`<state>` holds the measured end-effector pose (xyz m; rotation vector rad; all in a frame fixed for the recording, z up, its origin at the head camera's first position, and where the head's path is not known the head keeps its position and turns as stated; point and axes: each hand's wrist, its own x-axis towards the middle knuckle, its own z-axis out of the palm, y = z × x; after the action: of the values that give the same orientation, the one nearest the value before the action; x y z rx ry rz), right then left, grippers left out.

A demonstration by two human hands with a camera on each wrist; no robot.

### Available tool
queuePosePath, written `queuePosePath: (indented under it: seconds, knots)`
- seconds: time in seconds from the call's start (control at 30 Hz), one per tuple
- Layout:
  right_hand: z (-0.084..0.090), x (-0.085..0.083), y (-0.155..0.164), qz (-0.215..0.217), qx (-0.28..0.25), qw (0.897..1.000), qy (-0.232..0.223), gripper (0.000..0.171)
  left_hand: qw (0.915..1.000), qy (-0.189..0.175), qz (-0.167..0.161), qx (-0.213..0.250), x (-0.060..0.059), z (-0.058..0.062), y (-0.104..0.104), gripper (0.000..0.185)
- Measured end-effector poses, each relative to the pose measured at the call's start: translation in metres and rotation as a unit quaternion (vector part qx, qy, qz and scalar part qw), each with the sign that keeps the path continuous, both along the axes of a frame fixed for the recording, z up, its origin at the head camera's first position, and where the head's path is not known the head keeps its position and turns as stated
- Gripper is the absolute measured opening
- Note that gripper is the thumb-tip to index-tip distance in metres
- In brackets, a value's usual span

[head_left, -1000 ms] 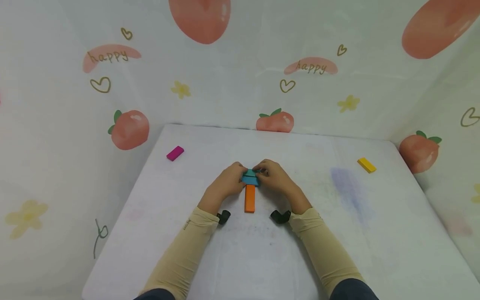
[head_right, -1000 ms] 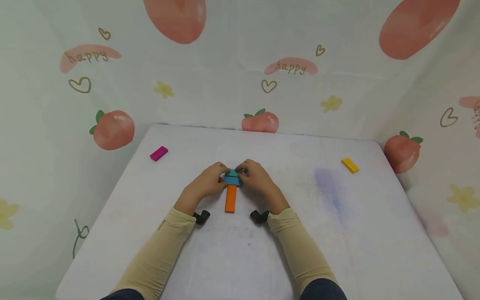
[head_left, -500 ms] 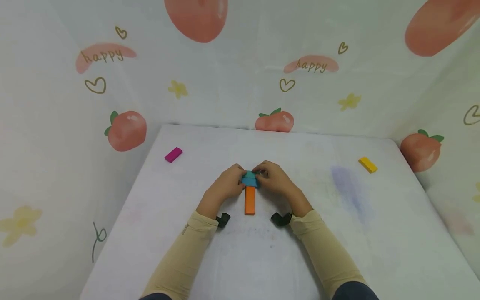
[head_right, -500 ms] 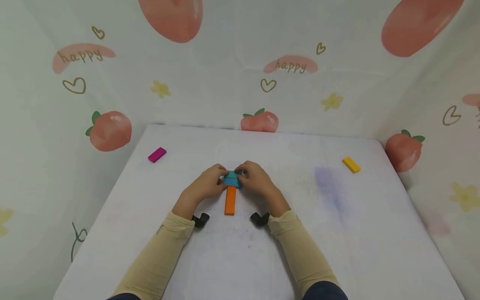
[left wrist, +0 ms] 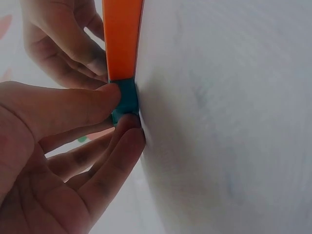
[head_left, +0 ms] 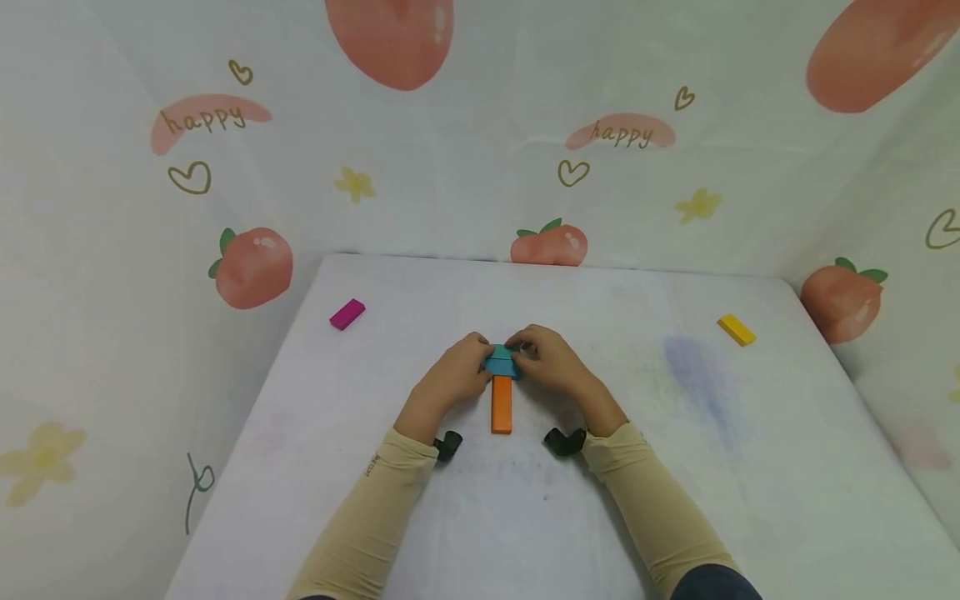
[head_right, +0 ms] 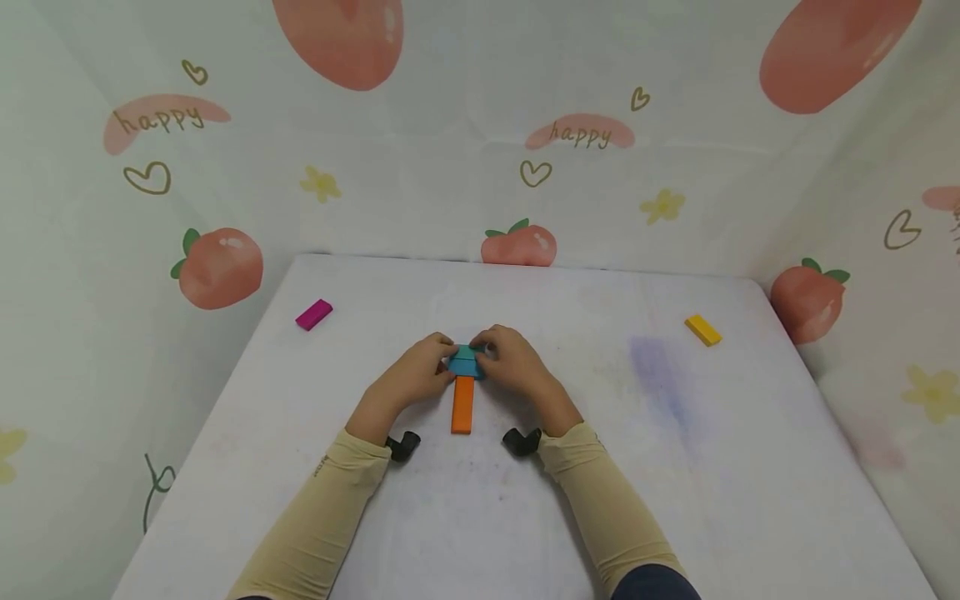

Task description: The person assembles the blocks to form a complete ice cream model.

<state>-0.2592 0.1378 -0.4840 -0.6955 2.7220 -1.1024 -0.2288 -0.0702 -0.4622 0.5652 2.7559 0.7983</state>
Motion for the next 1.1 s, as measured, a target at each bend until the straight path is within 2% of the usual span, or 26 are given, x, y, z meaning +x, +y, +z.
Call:
queuePosePath:
  seconds: [0.4, 0.63, 0.77, 1.1]
  knots:
    - [0.002, 0.001, 0.002, 0.012, 0.002, 1.000, -0.008, 0.025, 1.0000, -0.007, -0.002, -0.002, 0.002, 0.003, 0.002, 0.039]
    - [0.011, 0.003, 0.008, 0.027, 0.004, 0.999, -0.030, 0.027, 0.9999, -0.010, 0.002, 0.002, 0.001, 0.001, 0.003, 0.037]
    - [0.017, 0.004, 0.017, 0.012, -0.003, 0.999, -0.032, 0.029, 0.9999, -0.011, 0.002, -0.002, 0.002, -0.001, 0.005, 0.040]
    - [0.034, -0.001, 0.061, -0.055, -0.010, 0.998, 0.033, 0.028, 0.9998, -0.005, 0.005, -0.016, 0.002, 0.000, 0.006, 0.042]
